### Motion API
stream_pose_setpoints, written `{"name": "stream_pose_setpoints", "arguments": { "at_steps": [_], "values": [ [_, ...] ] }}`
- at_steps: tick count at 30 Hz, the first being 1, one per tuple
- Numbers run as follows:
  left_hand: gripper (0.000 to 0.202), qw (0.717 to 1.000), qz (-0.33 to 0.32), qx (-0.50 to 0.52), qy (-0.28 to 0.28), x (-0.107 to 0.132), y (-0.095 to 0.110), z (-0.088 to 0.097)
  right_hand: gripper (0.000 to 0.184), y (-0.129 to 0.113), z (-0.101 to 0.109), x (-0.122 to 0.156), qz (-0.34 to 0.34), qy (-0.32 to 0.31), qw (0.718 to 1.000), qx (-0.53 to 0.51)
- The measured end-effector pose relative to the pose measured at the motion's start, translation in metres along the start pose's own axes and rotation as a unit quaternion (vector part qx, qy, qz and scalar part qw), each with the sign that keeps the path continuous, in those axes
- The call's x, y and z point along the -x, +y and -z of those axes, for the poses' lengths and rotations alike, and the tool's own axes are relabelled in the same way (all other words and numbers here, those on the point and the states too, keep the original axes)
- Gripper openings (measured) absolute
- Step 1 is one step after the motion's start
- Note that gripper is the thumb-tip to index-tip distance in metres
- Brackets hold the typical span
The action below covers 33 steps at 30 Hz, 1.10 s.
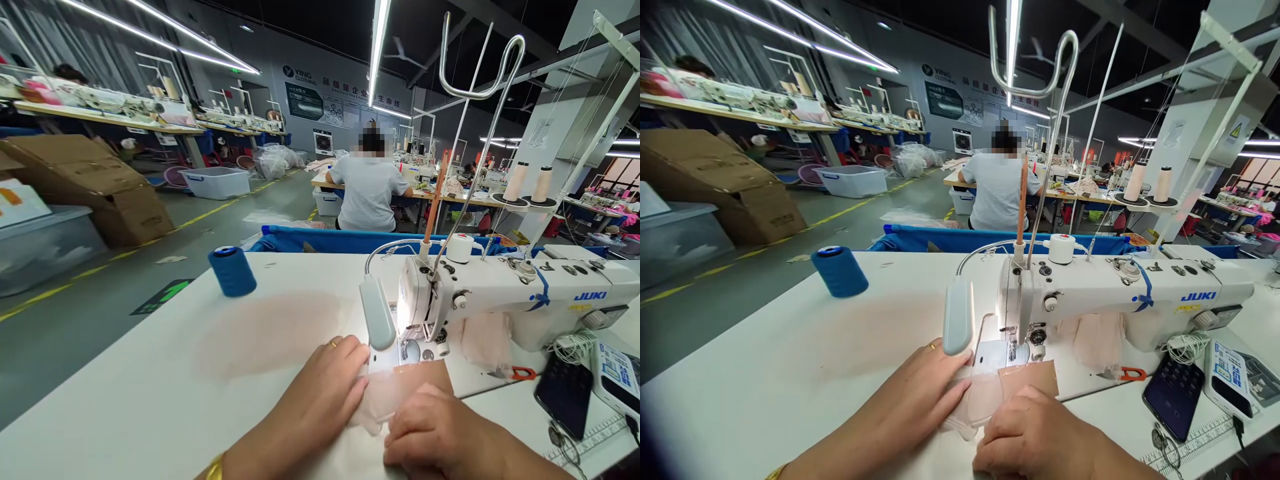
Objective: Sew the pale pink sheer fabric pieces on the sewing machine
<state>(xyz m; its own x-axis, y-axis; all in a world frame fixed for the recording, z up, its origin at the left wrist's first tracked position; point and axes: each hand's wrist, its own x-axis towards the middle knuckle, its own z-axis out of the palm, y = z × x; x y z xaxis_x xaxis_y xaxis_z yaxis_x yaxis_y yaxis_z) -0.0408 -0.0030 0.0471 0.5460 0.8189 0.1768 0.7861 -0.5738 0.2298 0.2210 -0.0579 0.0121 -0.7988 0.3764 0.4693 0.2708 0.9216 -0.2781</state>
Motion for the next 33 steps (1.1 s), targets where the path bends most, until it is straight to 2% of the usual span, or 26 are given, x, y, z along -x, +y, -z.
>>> {"name": "stream_pose_setpoints", "arguments": {
  "at_steps": [2, 4, 6, 8, 10, 11, 13, 14, 16, 19, 23, 26, 33],
  "values": [
    [0.024, 1.0, -0.022, -0.002, 0.017, -0.001, 0.006, 0.0, 0.018, -0.002, 0.003, 0.001, -0.015, -0.01, 1.0, -0.02],
    [0.03, 0.997, -0.055, 0.01, 0.053, -0.002, 0.009, -0.003, 0.017, -0.005, 0.007, 0.002, -0.046, 0.017, 0.997, -0.051],
    [0.033, 0.99, -0.095, 0.029, 0.101, -0.002, 0.009, -0.009, 0.016, -0.007, 0.012, 0.002, -0.112, 0.075, 0.989, -0.059],
    [0.035, 0.98, -0.128, 0.047, 0.147, -0.002, 0.008, -0.017, 0.032, -0.007, 0.014, 0.001, -0.203, 0.125, 0.971, -0.033],
    [0.036, 0.971, -0.151, 0.065, 0.176, -0.002, 0.007, -0.023, 0.043, -0.005, 0.014, 0.0, -0.276, 0.133, 0.952, -0.006],
    [0.036, 0.967, -0.162, 0.074, 0.184, -0.002, 0.007, -0.026, 0.037, -0.004, 0.012, -0.001, -0.294, 0.125, 0.948, -0.002],
    [0.033, 0.963, -0.173, 0.089, 0.187, 0.0, 0.008, -0.029, 0.014, 0.0, 0.009, -0.003, -0.295, 0.115, 0.949, -0.015],
    [0.028, 0.963, -0.172, 0.094, 0.185, 0.002, 0.01, -0.03, 0.01, 0.001, 0.008, -0.005, -0.286, 0.118, 0.95, -0.027],
    [0.018, 0.966, -0.16, 0.093, 0.181, 0.006, 0.014, -0.03, 0.014, 0.001, 0.007, -0.007, -0.271, 0.131, 0.952, -0.049],
    [0.029, 0.966, -0.155, 0.075, 0.195, 0.009, 0.022, -0.03, 0.014, 0.001, 0.006, -0.008, -0.257, 0.148, 0.954, -0.052],
    [0.027, 0.958, -0.164, 0.078, 0.221, 0.006, 0.029, -0.027, 0.023, 0.001, 0.004, -0.009, -0.217, 0.179, 0.959, -0.015],
    [0.03, 0.955, -0.177, 0.092, 0.22, 0.003, 0.029, -0.025, 0.026, 0.001, 0.002, -0.01, -0.188, 0.195, 0.962, 0.012],
    [0.037, 0.956, -0.175, 0.077, 0.222, 0.007, 0.026, -0.029, 0.028, 0.002, 0.003, -0.009, -0.193, 0.157, 0.968, 0.043]
  ]
}}
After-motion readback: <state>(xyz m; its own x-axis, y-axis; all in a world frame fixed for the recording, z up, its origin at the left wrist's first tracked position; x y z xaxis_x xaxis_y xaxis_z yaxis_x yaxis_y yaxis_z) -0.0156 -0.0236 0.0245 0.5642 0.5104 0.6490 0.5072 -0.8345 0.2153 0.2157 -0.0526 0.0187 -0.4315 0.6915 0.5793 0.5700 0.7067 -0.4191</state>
